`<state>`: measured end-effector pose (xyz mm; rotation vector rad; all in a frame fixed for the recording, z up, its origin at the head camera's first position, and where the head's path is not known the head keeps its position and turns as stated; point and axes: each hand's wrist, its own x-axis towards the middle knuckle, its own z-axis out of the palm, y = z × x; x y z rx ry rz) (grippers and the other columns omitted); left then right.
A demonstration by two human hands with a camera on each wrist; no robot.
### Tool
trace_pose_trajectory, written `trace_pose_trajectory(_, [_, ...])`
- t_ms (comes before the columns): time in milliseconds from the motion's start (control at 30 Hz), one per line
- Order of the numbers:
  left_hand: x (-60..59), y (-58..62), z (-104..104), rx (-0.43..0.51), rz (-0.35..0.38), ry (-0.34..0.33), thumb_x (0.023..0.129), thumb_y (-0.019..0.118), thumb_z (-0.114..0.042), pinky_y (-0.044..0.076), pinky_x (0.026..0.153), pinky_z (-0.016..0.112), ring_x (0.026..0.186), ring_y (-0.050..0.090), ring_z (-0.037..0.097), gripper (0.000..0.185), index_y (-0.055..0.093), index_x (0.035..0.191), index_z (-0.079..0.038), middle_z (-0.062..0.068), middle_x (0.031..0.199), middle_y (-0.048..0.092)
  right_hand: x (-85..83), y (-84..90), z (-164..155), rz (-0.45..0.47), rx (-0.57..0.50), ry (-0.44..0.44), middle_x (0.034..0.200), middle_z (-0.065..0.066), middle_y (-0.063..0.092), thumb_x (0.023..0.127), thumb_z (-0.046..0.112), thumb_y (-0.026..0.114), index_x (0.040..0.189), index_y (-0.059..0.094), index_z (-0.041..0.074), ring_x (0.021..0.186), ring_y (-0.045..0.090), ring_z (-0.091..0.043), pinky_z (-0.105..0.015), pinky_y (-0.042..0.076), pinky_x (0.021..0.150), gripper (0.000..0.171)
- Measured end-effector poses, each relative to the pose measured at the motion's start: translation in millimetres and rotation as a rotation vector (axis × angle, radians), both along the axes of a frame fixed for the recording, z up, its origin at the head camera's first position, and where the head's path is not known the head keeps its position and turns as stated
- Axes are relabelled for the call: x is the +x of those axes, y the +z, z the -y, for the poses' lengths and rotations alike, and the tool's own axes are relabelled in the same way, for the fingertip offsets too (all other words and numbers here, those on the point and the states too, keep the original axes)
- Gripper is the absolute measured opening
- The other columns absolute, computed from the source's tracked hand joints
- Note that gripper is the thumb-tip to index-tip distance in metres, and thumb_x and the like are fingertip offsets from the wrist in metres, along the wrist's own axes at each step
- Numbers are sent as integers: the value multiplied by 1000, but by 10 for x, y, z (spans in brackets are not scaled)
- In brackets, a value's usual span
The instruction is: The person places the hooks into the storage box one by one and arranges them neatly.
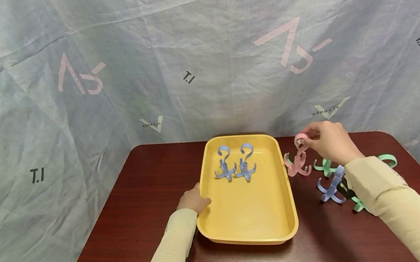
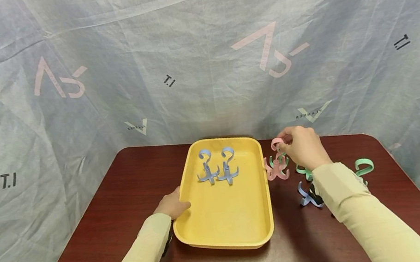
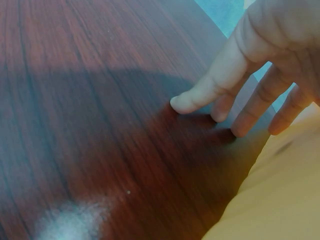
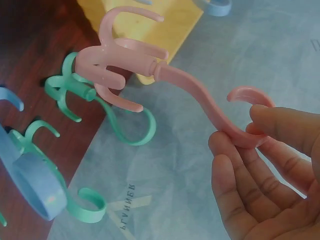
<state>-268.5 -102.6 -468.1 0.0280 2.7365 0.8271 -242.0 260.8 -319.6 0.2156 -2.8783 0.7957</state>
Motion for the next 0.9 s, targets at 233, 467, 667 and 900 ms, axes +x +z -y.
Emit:
trace_pose_trajectory(233, [20,28,0,8,5,5,94,66,-20,54,73,40,82,65,26,60,46,149,-6,18,110,68,-40,92,91,0,-11,4,108,-23,72,99,20,69,117,71,0,101,67,-42,-54,51,79,27])
trace_pose_trajectory(467, [66,103,-4,17,14,10,93,65,-18,54,75,40,85,65,26,60,45,149,-4,18,112,68,-117,140,202,-30,-53,17,109,-23,72,98,20,69,115,71,-1,99,68,-40,-53,52,81,27])
trace_pose_trajectory(667, [40,61,-3,17,18,13,94,65,-18,54,71,39,79,64,24,59,46,148,-5,17,108,68,-177,114,278,-52,-88,7,106,-24,73,97,21,71,113,71,-1,98,68,-40,-52,51,80,27])
trace_pose_trajectory(900, [9,19,2,12,27,17,94,66,-20,53,68,38,75,64,23,58,47,147,-6,16,103,68,-252,37,319,-9,-128,-32,110,-25,71,98,20,69,116,69,-2,98,66,-39,-47,52,78,28])
